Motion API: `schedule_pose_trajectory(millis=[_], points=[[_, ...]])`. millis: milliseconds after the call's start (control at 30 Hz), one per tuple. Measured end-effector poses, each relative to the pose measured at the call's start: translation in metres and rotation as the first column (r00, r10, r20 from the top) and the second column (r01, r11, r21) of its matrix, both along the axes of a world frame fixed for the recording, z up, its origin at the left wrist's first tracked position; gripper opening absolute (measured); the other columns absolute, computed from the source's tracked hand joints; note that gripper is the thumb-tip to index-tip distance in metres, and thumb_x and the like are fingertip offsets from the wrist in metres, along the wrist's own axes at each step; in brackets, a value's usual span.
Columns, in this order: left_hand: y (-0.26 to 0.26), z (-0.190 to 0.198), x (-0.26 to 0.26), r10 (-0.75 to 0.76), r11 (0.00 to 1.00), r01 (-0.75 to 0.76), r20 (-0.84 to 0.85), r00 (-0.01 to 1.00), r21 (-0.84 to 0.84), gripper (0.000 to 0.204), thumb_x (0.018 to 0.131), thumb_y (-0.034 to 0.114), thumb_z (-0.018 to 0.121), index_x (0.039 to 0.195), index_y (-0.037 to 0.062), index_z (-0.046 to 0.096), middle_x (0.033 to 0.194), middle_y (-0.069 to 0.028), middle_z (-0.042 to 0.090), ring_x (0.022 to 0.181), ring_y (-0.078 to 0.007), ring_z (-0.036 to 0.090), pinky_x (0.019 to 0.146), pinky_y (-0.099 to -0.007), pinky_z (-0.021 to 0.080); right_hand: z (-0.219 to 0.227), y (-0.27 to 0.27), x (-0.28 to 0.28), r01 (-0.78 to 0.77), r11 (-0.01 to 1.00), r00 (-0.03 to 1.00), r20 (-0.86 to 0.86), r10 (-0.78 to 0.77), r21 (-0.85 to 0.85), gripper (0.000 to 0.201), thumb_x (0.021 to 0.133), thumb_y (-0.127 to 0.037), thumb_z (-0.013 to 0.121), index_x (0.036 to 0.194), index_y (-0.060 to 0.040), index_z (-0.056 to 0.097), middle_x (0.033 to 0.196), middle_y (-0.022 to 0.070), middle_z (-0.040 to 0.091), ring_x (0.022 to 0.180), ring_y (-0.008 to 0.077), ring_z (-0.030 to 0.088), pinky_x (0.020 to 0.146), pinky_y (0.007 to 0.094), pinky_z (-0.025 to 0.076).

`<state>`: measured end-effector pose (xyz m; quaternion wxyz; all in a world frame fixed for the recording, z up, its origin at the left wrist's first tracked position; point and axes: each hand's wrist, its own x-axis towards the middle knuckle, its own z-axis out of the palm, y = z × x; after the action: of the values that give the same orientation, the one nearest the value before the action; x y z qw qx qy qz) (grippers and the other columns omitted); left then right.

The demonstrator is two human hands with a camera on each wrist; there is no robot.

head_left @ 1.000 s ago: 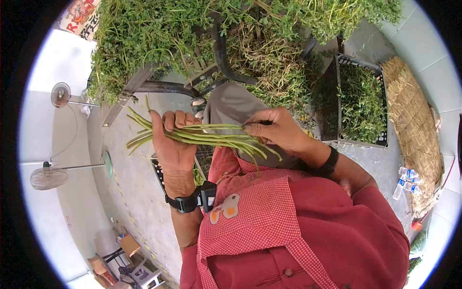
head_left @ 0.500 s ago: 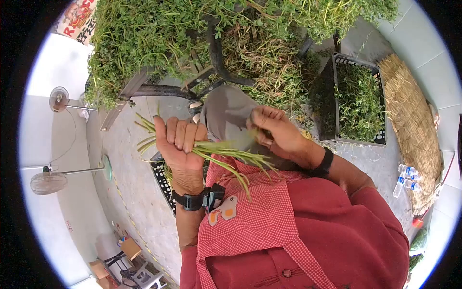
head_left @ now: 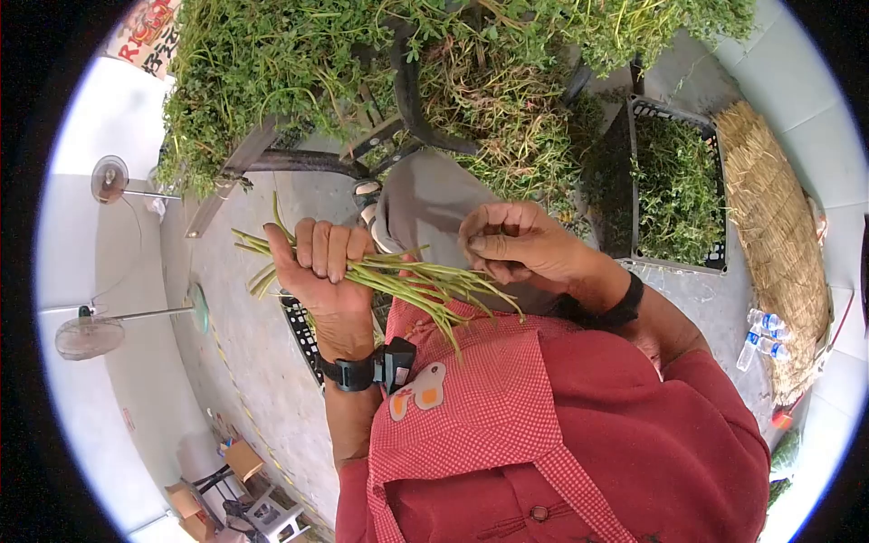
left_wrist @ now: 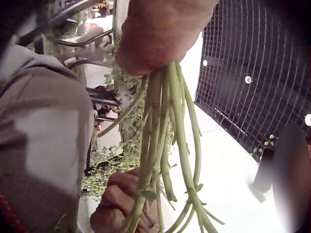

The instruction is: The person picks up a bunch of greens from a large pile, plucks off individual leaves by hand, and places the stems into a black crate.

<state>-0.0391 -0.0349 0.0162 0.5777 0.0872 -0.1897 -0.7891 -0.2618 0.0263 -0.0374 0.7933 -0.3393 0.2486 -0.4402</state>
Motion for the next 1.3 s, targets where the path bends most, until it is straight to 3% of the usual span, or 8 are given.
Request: schedule_pose_trajectory(millis=[167,500,633,700,867,933,1100,1300], points=[[0.000,-0.002,0.003,0.029,1.000,-0.029,0.036,0.999,0.008,0.052,0.094,0.046,0.035,0.050,0.0185,0.027,0.040,0.0058,0.023,0.034,-0.0082,0.021,0.044,-0.0249,0.020,0.008,0.000,-0.001,-0.004,0.801,0.951,-0.250,-0.182,-0.599,0.018,0.086,-0.019,0.059,0.094,-0.0024,0.063,0.069,0.0029,0.060,0.052,0.0112,0.051,0.045,0.0263,0.037],[-0.001,-0.011,0.002,0.035,0.999,-0.037,0.083,0.996,0.033,0.052,0.095,0.045,0.032,0.051,0.0181,0.027,0.041,0.0065,0.022,0.036,-0.0087,0.020,0.046,-0.0261,0.020,0.010,0.008,0.015,-0.212,0.791,0.662,-0.680,-0.316,-0.573,0.026,0.078,-0.029,0.065,0.087,-0.0050,0.067,0.062,0.0138,0.057,0.056,0.0233,0.055,0.052,0.0332,0.041],[-0.004,-0.012,0.006,-0.026,0.999,0.022,0.174,0.984,0.026,0.052,0.096,0.045,0.028,0.052,0.0173,0.028,0.042,0.0064,0.022,0.039,-0.0090,0.021,0.043,-0.0256,0.020,-0.009,-0.010,0.014,0.098,0.747,0.815,-0.378,-0.439,-0.657,0.024,0.080,-0.026,0.065,0.081,-0.0027,0.065,0.054,0.0064,0.051,0.041,0.0158,0.044,0.042,0.0311,0.033],[-0.003,-0.010,0.002,-0.044,0.997,0.034,0.139,0.989,0.071,0.052,0.096,0.044,0.029,0.052,0.0171,0.028,0.043,0.0061,0.023,0.039,-0.0090,0.021,0.042,-0.0255,0.020,-0.003,-0.011,-0.004,0.059,0.990,0.996,-0.071,-0.050,0.130,0.021,0.083,-0.023,0.063,0.078,-0.0030,0.060,0.052,-0.0034,0.043,0.039,0.0051,0.033,0.037,0.0243,0.023],[-0.003,-0.011,-0.002,-0.066,0.991,0.055,0.092,0.994,0.123,0.051,0.097,0.042,0.030,0.052,0.0164,0.029,0.044,0.0053,0.024,0.041,-0.0093,0.021,0.040,-0.0252,0.021,-0.005,-0.010,-0.005,0.075,0.993,0.994,0.078,-0.082,0.096,0.019,0.084,-0.022,0.062,0.077,-0.0050,0.059,0.055,-0.0080,0.040,0.043,0.0001,0.030,0.039,0.0205,0.019],[-0.005,-0.012,0.002,-0.120,0.993,0.119,0.043,0.992,0.008,0.051,0.097,0.041,0.031,0.052,0.0162,0.029,0.045,0.0051,0.024,0.041,-0.0090,0.022,0.040,-0.0250,0.020,-0.002,-0.008,-0.014,-0.169,0.965,0.919,-0.385,0.080,-0.202,0.022,0.083,-0.024,0.063,0.078,-0.0022,0.062,0.058,-0.0059,0.048,0.049,0.0020,0.040,0.043,0.0209,0.029],[-0.007,-0.012,0.002,-0.087,0.996,0.084,0.068,0.994,0.042,0.050,0.097,0.039,0.031,0.052,0.0158,0.030,0.044,0.0048,0.022,0.041,-0.0088,0.023,0.039,-0.0255,0.021,0.020,0.000,-0.036,-0.443,0.854,0.829,-0.487,0.275,-0.272,0.027,0.081,-0.024,0.065,0.086,0.0024,0.063,0.069,-0.0015,0.059,0.065,0.0060,0.051,0.057,0.0237,0.041],[-0.011,-0.010,0.011,-0.057,0.997,0.055,0.037,0.998,0.055,0.047,0.097,0.037,0.034,0.057,0.0121,0.037,0.049,0.0019,0.034,0.051,-0.0107,0.037,0.047,-0.0240,0.032,0.010,0.013,-0.051,-0.219,0.975,0.974,0.052,0.221,-0.044,0.015,0.083,-0.014,0.061,0.082,0.0015,0.059,0.066,0.0015,0.055,0.050,0.0035,0.042,0.043,0.0207,0.031]])
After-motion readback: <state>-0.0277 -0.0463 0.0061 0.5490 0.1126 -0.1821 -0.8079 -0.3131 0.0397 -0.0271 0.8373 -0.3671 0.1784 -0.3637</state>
